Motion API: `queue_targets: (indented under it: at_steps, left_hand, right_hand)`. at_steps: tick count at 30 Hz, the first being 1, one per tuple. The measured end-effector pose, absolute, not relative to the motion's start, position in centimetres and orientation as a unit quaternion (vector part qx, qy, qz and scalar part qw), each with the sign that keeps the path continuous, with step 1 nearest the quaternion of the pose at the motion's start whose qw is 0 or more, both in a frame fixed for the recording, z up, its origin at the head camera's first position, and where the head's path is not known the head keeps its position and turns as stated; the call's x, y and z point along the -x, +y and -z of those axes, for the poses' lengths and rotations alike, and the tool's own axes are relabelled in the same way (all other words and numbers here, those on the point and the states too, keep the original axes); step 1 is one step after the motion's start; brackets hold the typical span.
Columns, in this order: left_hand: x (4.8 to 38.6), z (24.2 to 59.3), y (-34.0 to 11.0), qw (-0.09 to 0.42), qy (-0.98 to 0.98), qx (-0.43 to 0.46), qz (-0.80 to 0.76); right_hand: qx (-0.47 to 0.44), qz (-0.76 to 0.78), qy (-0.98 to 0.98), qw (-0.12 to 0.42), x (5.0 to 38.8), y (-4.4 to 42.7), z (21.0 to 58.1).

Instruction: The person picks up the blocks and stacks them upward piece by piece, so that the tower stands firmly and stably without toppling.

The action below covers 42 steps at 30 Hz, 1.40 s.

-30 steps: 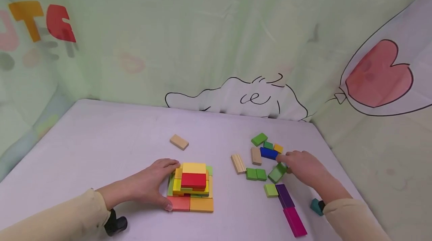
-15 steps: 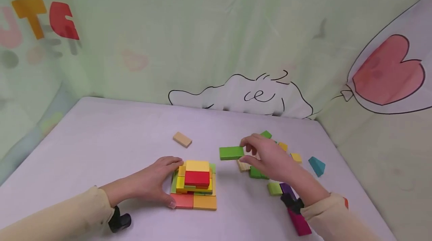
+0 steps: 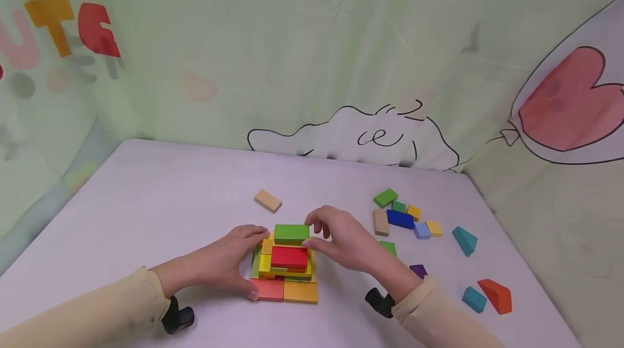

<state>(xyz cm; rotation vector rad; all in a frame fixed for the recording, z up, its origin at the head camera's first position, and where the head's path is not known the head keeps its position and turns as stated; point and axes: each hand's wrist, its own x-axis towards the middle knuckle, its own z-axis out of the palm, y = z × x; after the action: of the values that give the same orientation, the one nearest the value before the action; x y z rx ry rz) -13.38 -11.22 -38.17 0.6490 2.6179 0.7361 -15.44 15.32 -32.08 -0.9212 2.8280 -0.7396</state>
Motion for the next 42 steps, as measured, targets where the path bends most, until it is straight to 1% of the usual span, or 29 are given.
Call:
queue_targets:
  at_steps: [13, 39, 42]
  left_hand:
    - [13.28, 37.98, -11.09, 0.169, 0.923, -0.232, -0.257]
    - [13.05, 37.75, -11.14, 0.171, 0.920, -0.233, -0.265]
    - [13.06, 37.73, -11.13, 0.171, 0.920, -0.233, -0.265]
  right_hand:
    - [0.310, 0.242, 0.918, 0.058, 15.65, 15.34, 32.28]
    - [0.308, 0.237, 0.919, 0.068, 15.65, 15.33, 32.12]
    - [0.308, 0.240, 0.919, 0.062, 15.55, 15.59, 31.82]
